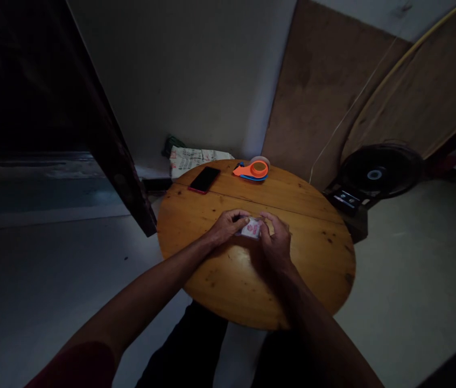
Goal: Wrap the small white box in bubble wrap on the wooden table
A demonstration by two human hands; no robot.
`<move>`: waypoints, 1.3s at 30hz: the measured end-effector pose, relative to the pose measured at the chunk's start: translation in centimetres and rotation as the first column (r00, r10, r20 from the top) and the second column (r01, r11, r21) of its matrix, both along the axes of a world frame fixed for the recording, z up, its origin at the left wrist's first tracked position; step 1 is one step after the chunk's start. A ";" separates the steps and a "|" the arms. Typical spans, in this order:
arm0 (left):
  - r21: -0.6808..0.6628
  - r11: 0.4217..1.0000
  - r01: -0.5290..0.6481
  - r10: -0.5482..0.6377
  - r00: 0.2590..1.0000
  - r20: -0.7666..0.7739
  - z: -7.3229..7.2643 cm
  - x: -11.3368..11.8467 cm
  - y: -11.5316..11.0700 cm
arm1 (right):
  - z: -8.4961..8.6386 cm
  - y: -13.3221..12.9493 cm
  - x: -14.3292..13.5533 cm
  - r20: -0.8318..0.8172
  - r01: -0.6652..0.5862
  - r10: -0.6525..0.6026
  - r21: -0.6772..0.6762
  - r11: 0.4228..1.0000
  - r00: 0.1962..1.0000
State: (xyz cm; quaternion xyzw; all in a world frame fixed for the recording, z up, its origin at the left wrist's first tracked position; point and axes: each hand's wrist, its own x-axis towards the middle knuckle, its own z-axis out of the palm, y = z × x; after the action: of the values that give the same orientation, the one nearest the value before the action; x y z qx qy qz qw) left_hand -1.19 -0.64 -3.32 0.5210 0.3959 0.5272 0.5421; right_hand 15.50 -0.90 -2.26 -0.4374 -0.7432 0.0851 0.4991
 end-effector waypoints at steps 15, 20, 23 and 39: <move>0.048 0.999 -0.006 0.009 0.998 -0.069 0.4 -0.1 -0.1 | 0.6 -0.2 0.0 0.078 -0.069 0.066 0.037 0.997 0.995; 0.048 0.999 -0.017 0.020 0.998 -0.067 0.5 0.0 0.0 | 0.3 -0.2 0.2 0.128 -0.086 0.075 0.085 0.993 0.989; 0.055 0.998 -0.022 0.026 0.997 -0.066 0.4 0.0 0.0 | 0.3 -0.2 0.2 0.159 -0.107 0.088 0.113 0.988 0.983; 0.083 0.995 -0.054 0.064 0.992 -0.113 -0.1 0.1 0.5 | 0.8 -0.6 0.3 0.416 -0.101 0.044 0.117 0.988 0.908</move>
State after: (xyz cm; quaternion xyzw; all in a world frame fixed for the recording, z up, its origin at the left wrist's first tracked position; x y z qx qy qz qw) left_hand -1.07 -0.14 -3.39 0.5600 0.4203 0.5275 0.4812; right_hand 15.81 -1.54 -1.50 -0.3825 -0.8516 -0.0414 0.3561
